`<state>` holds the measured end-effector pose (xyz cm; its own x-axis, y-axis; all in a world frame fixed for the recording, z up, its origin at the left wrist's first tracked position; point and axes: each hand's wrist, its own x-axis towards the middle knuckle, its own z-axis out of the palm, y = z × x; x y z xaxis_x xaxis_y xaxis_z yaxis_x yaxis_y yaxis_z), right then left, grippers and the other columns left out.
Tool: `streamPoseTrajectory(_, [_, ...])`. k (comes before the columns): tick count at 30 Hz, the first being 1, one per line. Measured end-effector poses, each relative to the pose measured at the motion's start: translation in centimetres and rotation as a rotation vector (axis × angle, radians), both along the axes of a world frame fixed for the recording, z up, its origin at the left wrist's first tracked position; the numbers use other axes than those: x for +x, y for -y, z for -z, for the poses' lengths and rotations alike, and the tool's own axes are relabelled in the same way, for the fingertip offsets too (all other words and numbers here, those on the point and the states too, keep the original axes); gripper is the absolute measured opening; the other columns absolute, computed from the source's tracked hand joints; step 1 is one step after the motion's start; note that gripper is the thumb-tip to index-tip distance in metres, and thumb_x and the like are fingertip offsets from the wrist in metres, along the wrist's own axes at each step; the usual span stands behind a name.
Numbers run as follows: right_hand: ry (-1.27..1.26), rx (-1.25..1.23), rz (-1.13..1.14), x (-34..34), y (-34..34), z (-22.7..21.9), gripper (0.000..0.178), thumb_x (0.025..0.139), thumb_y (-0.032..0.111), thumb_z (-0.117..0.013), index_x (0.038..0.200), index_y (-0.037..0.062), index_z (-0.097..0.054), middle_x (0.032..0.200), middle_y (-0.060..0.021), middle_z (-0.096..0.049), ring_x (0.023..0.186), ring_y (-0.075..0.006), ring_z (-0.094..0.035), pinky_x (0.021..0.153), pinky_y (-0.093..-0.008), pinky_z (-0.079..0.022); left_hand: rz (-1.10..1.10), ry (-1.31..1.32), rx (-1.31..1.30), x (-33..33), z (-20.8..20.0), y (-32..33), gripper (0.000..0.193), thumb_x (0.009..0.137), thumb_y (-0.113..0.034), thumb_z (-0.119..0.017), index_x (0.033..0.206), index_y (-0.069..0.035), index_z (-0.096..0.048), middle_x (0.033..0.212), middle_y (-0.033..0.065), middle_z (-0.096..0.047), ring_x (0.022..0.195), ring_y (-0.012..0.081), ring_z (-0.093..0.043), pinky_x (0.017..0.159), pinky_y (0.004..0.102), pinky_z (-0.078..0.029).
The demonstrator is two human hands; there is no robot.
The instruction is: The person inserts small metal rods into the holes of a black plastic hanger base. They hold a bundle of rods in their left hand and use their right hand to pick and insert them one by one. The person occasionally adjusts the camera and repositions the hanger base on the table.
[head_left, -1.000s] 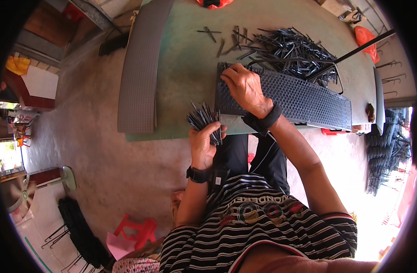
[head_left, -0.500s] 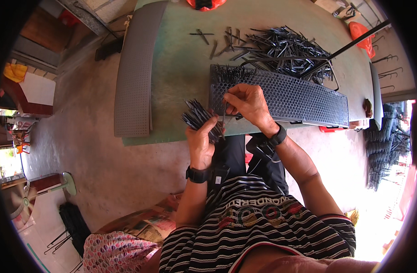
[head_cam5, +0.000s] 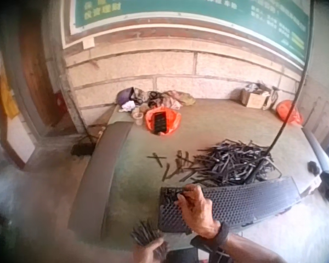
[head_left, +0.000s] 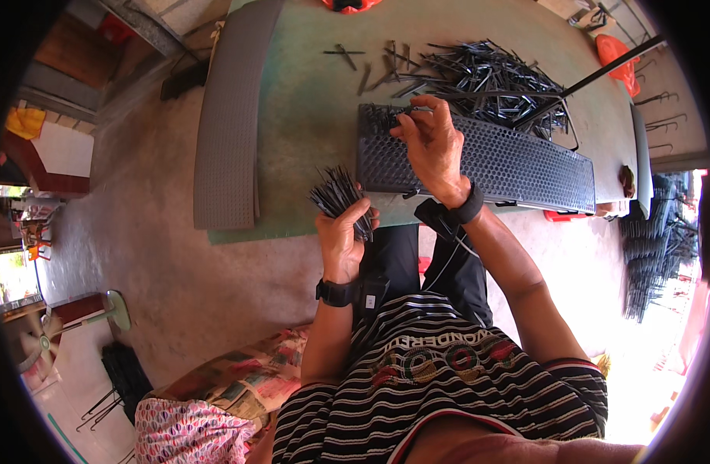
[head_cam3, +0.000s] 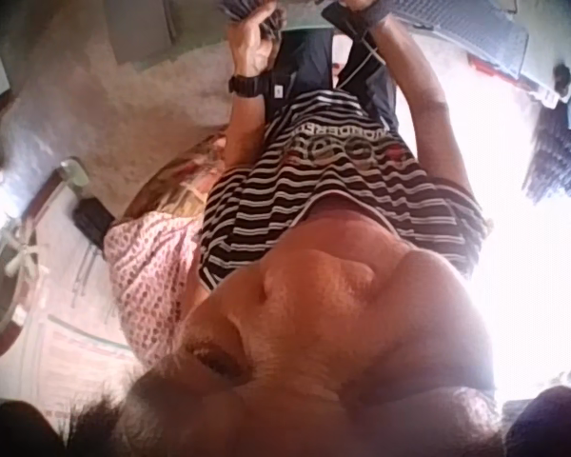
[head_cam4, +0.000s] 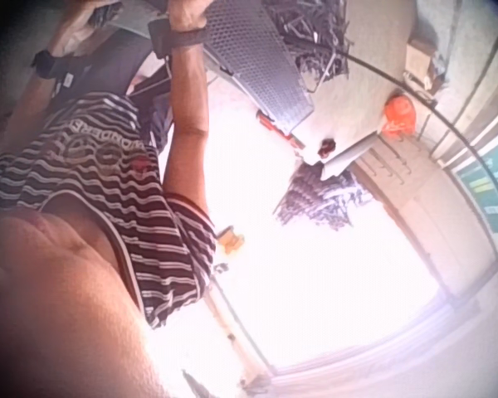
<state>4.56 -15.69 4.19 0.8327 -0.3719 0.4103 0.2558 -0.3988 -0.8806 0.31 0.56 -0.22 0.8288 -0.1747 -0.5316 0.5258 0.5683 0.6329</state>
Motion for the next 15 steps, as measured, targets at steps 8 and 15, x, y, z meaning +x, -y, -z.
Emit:
streamPoseTrajectory(8, [0.028, -0.409, -0.053, 1.3, 0.1, 2.3, 0.018, 0.080, 0.000, -0.058, 0.097, 0.0031, -0.052, 0.077, -0.0156, -0.060, 0.071, -0.0316, -0.062, 0.057, -0.0361, -0.049, 0.027, -0.022, -0.032, -0.1, 0.2, -0.7, 0.022, 0.076, 0.001, -0.065, 0.097, 0.000, -0.059, 0.084, 0.0118, -0.064, 0.065, 0.0244, -0.064, 0.051, 0.0346, -0.054])
streamPoseTrajectory(15, [-0.009, -0.800, -0.153, 1.7, 1.0, 0.1, 0.013, 0.078, 0.008, -0.058, 0.090, 0.0054, -0.056, 0.072, -0.0135, -0.054, 0.066, -0.0341, -0.058, 0.054, -0.0413, -0.045, 0.042, -0.043, -0.051, -0.2, 0.0, -0.3, 0.023, 0.077, 0.000, -0.065, 0.099, 0.000, -0.060, 0.083, 0.0112, -0.064, 0.065, 0.0244, -0.064, 0.051, 0.0345, -0.053])
